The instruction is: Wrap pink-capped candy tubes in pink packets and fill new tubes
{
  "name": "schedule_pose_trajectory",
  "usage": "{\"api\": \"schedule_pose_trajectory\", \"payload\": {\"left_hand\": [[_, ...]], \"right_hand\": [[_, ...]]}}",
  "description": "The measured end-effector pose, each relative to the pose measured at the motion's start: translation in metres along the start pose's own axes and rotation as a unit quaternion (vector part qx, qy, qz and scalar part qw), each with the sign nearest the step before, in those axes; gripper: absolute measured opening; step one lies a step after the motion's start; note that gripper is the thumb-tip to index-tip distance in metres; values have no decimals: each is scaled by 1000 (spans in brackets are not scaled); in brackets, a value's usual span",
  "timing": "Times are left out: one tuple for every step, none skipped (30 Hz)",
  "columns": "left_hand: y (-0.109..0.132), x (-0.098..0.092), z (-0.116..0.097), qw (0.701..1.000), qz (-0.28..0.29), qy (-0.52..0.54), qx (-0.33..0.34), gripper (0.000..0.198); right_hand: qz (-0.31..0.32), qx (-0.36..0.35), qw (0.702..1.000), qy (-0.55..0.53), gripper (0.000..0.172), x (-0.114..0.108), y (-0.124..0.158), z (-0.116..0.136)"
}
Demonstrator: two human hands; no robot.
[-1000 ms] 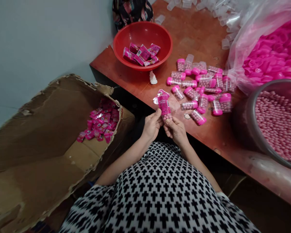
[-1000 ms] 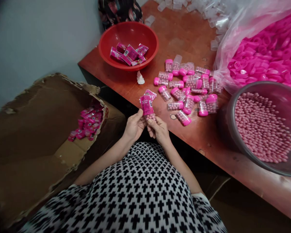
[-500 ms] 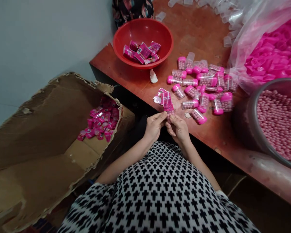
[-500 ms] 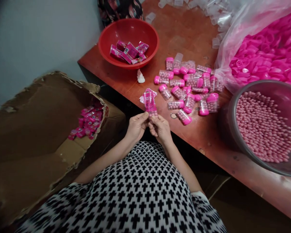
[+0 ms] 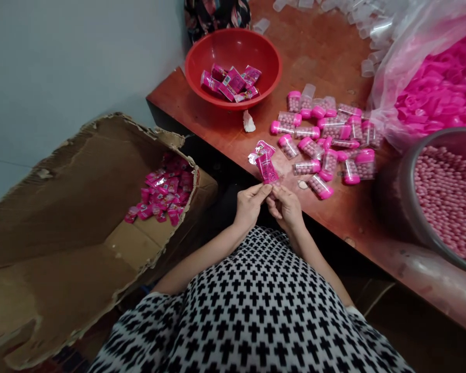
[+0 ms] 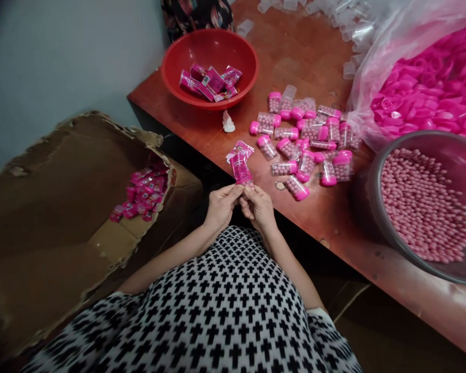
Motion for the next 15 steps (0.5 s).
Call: {"api": "schedule_pose_trajectory", "payload": {"left_hand": [[-1,-1,-2,1000,7,25,-9,40],[-3,-1,-3,998,16,60,-23,41],[-5,-1,-5,995,23,92,-36,42],[-7,-1,-7,992,23,112,-46,44],[-9,-1,-8,991,22,121,-53,46],[-10,0,-8,991,25,121,-58,47],[-11,2,-7,991,27,114,-62,48],[-10,3,-6,992,27,105,-63,48],[-9,4,-4,993,24,96,-65,47],[-8,4,-1,994,22,88,-66,46],[-6,4,1,994,19,80,-67,45],[-4,5,3,995,18,75,-68,43],[-2,5,4,995,21,70,-70,42],[-1,5,5,995,26,69,-73,41],[-1,4,4,994,25,74,-74,40]], "right_hand": [[7,2,1000,3,32,1,0,-1],[9,-4,1000,20,31,1,1,-1],[10,-13,999,44,31,1,1,-1],[11,-21,997,69,30,1,2,-2],[10,-30,995,90,30,1,3,-2],[8,-37,994,104,31,1,3,-3],[7,-44,993,111,31,1,3,-3],[4,-50,992,114,31,0,3,-3],[1,-54,992,114,32,0,3,-2],[-1,-55,992,111,32,0,2,-2],[-2,-52,993,105,32,-1,2,-3],[-2,-45,994,95,33,-1,1,-4],[1,-36,996,81,33,0,0,-5],[8,-26,997,66,34,0,0,-7],[19,-15,999,49,35,1,0,-9]]}}
Point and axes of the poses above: each hand's wrist, its own y-axis away from the middle knuckle, its own x-axis out of the palm, z = x × y, the point moved 8 cm from there along -y, towards the middle knuckle, and after that the axes turned 10 degrees about -z, right-handed, at the moved point
